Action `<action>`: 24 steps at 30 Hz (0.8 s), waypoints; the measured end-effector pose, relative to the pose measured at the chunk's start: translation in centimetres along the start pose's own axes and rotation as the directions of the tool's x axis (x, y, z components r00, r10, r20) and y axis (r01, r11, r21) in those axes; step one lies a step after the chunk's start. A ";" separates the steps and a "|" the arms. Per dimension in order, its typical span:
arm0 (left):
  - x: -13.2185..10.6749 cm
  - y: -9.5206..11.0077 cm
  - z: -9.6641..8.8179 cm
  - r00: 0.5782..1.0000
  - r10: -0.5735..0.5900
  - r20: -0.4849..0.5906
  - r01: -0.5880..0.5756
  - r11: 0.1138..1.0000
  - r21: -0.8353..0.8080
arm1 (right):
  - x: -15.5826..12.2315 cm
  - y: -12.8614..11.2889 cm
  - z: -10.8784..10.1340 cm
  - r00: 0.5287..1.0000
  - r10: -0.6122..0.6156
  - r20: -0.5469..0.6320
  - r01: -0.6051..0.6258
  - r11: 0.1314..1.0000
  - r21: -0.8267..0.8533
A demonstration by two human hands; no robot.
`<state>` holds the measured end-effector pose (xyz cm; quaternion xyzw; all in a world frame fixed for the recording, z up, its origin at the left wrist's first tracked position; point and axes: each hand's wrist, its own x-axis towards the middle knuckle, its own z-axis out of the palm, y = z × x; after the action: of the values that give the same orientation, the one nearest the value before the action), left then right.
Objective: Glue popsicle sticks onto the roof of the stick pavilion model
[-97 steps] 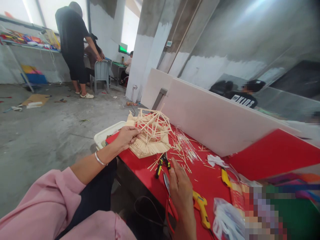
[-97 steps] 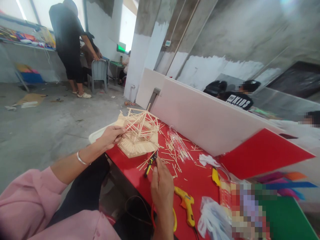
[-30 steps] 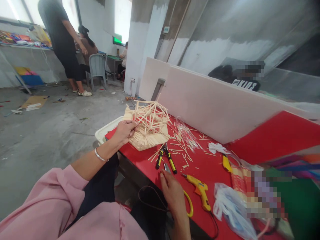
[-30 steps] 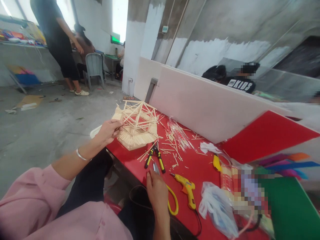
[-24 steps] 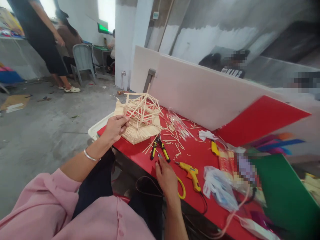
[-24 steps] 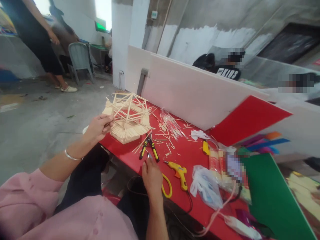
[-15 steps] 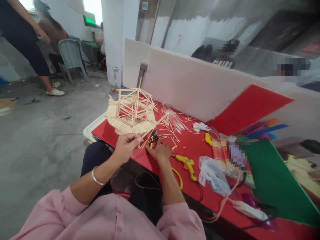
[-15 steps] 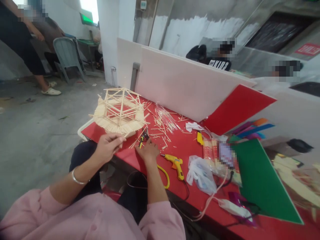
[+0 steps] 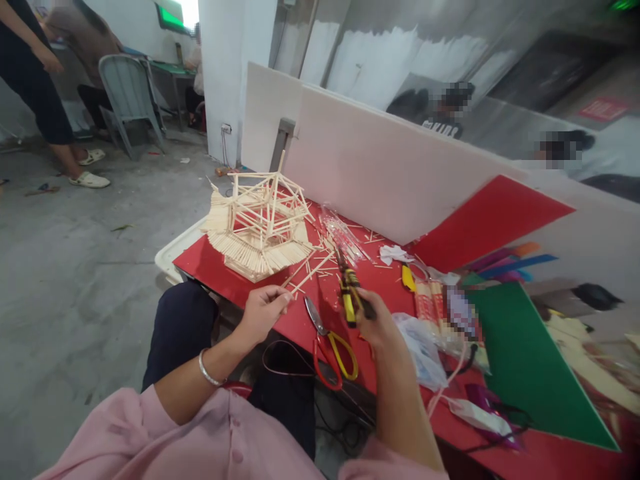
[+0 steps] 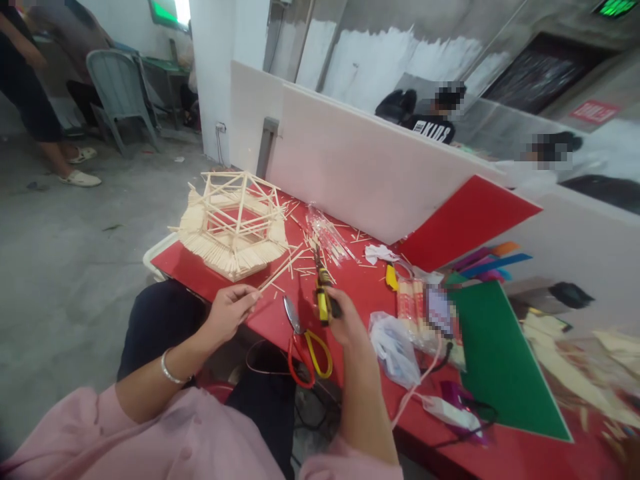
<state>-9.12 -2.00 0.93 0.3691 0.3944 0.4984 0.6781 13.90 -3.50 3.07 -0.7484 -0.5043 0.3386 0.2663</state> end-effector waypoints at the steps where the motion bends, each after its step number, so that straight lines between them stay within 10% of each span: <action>1: 0.2 -0.3 0.2 1.000 -0.013 0.001 0.013 1.000 -0.003 | -1.6 0.7 0.3 0.999 -0.030 0.038 0.024 0.990 0.137; 3: 0.5 -1.0 0.5 0.999 -0.043 0.003 0.043 0.999 -0.010 | -4.7 1.6 1.7 0.990 -0.093 0.109 -0.023 0.651 0.759; 5: 0.9 -1.5 0.9 0.998 -0.069 0.000 0.069 0.998 -0.012 | -7.1 1.7 3.8 0.965 -0.145 0.216 -0.171 0.273 0.947; 8: 1.2 -1.7 1.0 0.999 -0.051 -0.008 0.051 0.999 0.007 | -9.2 1.2 6.7 0.917 -0.212 0.338 -0.322 0.108 0.941; 12: 1.1 -1.4 0.1 0.998 0.038 0.041 -0.042 0.995 0.085 | -10.4 1.5 8.3 0.867 -0.163 0.472 -0.367 0.433 0.823; 16: 0.5 -0.8 -1.0 0.986 0.106 0.129 -0.135 0.960 0.244 | -10.0 2.0 7.8 0.915 -0.112 0.387 -0.137 0.817 0.560; 24: -0.4 0.2 -2.2 0.928 0.139 0.345 -0.318 0.779 0.541 | -9.4 0.9 7.3 0.910 -0.278 0.309 0.161 0.921 0.356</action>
<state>-11.26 -2.10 0.24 0.6738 0.3785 0.3725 0.5138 6.26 -12.23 0.03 -0.5592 -0.5636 0.5126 0.3269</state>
